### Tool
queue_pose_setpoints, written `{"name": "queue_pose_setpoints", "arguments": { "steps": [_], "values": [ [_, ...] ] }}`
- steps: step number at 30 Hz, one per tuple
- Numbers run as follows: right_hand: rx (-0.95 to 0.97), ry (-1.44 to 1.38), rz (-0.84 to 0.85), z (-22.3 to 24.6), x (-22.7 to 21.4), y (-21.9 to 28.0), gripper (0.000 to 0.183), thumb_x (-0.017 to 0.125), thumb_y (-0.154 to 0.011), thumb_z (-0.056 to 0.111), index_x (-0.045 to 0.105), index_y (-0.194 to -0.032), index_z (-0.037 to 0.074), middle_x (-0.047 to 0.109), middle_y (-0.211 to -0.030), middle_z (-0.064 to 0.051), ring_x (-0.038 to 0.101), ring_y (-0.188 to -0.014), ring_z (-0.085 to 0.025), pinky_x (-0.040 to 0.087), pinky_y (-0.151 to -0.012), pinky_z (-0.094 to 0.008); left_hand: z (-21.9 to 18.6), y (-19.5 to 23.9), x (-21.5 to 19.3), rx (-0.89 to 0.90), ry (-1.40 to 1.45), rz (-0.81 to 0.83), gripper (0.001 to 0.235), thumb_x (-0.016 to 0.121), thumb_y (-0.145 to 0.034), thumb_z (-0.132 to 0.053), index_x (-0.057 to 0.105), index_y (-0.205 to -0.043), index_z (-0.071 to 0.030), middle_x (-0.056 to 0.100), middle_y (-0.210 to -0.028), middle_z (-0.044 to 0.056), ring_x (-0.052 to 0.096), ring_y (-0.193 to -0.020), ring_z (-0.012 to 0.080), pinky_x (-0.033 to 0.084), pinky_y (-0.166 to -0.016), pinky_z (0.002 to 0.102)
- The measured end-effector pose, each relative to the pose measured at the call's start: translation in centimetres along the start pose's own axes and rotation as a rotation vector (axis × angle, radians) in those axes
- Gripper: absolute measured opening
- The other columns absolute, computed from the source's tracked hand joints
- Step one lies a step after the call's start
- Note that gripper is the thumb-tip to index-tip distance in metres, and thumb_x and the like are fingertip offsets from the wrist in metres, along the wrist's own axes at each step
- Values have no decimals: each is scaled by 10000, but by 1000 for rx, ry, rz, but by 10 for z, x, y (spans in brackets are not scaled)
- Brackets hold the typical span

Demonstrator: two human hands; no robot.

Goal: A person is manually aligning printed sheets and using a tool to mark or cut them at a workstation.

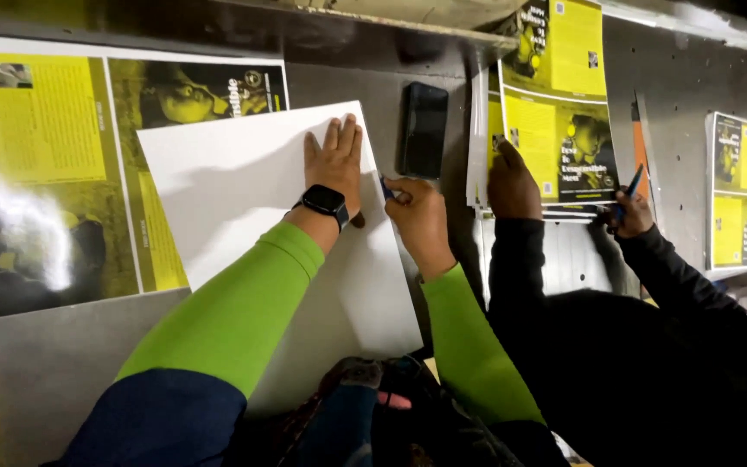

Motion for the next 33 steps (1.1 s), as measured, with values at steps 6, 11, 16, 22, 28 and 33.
{"name": "queue_pose_setpoints", "arguments": {
  "steps": [6,11,16,22,28,33],
  "values": [
    [81,-4,4,-10,-8,41,299,643,-754,-9,750,-1021,73,570,-725,-85,568,-638,-156,498,-512,-292,-5,1,4,-99,-34,-18,1085,745,-755,-169,14,-1551,-72,-82,-1627,72,-35,-1494,275,14,-1146,661],
    [-19,-58,-10,-5,-19,72,367,614,-745,-43,728,-1087,30,554,-747,-49,531,-621,-135,466,-704,-251,-3,-10,15,-92,-135,40,1553,800,-453,-725,-124,-1522,-81,-183,-1604,83,-125,-1475,293,18,-1080,727],
    [31,12,1,-20,-25,98,378,611,-735,-12,739,-1082,71,563,-758,-30,542,-608,-139,455,-648,-260,-5,-4,10,-92,-136,74,1603,772,-416,-804,-147,-1521,-95,-225,-1593,72,-172,-1464,284,34,-1056,754],
    [91,-24,29,-31,-33,130,371,610,-754,-4,736,-1094,72,544,-768,-25,549,-636,-138,445,-654,-254,-9,2,5,-99,-19,68,1535,828,-464,-647,-128,-1529,-91,-227,-1588,62,-179,-1463,260,7,-1056,758],
    [103,-61,13,-50,-37,163,379,609,-758,-19,731,-1106,69,529,-800,-16,547,-673,-121,453,-669,-247,-10,5,4,-130,10,90,1517,832,-495,-609,-147,-1528,-86,-268,-1572,47,-235,-1443,244,-21,-1059,751],
    [194,-72,29,-65,-40,186,374,623,-756,9,738,-1104,85,559,-849,-19,574,-714,-119,453,-674,-244,-13,10,-1,-123,13,122,1505,837,-509,-588,-149,-1527,-83,-257,-1576,46,-209,-1453,251,5,-1058,762]
  ]
}}
Point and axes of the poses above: each hand's wrist, its own y-axis away from the middle knuckle, its own x-axis out of the palm, z = x × y, the point moved 6 cm from there along -y, towards the middle knuckle
